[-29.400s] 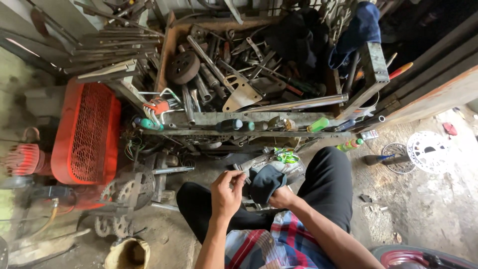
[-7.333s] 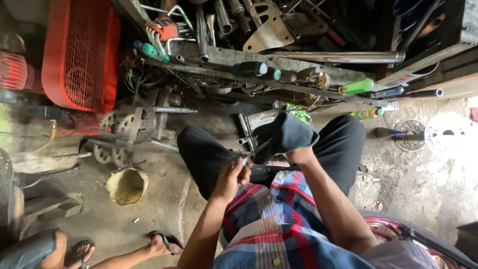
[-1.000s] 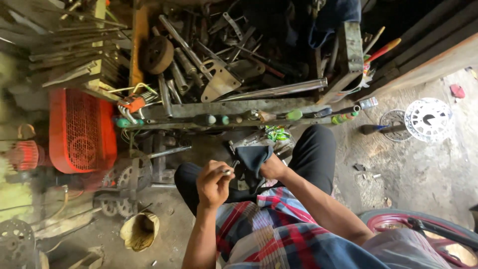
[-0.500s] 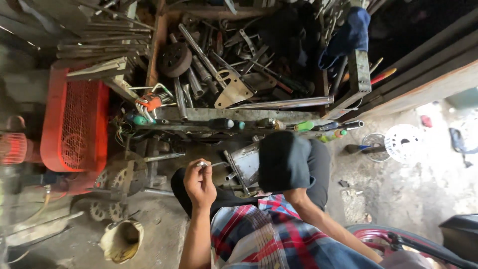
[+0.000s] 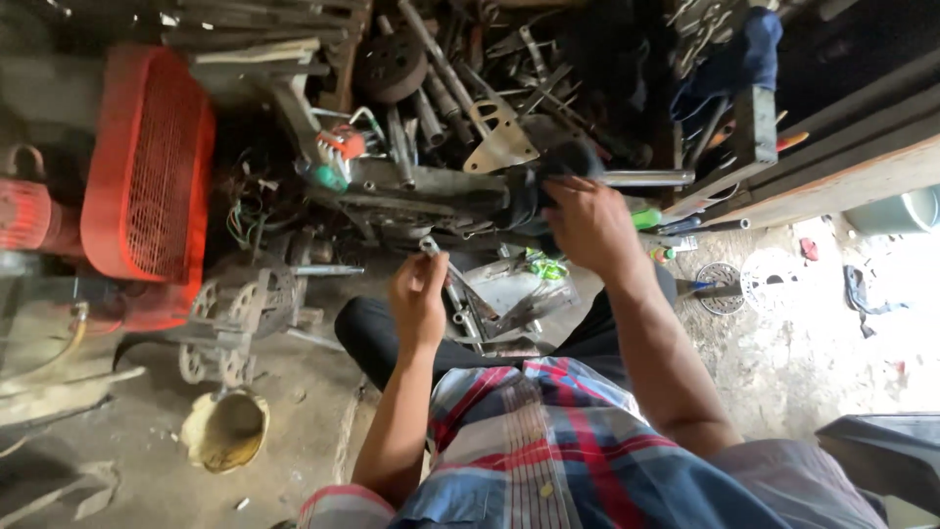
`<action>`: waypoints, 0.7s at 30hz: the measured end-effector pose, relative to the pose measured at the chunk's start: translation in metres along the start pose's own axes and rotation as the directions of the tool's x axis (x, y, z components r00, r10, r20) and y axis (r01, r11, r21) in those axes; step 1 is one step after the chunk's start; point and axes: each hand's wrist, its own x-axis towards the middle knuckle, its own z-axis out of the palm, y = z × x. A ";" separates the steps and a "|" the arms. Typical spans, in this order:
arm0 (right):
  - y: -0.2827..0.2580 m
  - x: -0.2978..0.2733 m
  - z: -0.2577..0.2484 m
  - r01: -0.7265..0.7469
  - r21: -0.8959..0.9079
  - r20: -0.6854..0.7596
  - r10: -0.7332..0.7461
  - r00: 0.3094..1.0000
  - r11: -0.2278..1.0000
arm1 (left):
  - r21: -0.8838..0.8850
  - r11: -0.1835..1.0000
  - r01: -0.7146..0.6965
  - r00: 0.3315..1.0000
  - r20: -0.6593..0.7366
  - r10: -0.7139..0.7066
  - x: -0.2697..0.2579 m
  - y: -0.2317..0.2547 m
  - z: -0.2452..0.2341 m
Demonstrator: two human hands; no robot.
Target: The person sits on the floor in a workshop and cleans a metal mechanical part using a dark cloth. They repeatedly wipe the part, occasionally pausing to adjust their grip or the cloth. At one point, they reach up to a wall-mounted tool rack to select a wrench before returning to the cleaning task.
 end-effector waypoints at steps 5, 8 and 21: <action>-0.064 -0.013 -0.058 -0.136 0.309 -0.111 0.178 0.978 0.941 | -0.004 0.976 0.216 0.974 -0.073 -0.215 0.008 0.006 0.005; -0.060 -0.060 -0.024 -0.342 0.515 0.281 0.223 0.934 0.786 | -0.147 0.961 0.236 0.971 -0.007 -0.240 0.007 0.009 0.019; -0.040 -0.186 0.030 -0.575 0.799 0.589 0.412 0.695 -0.174 | -0.188 0.898 0.397 0.894 0.302 -0.332 -0.005 0.017 0.057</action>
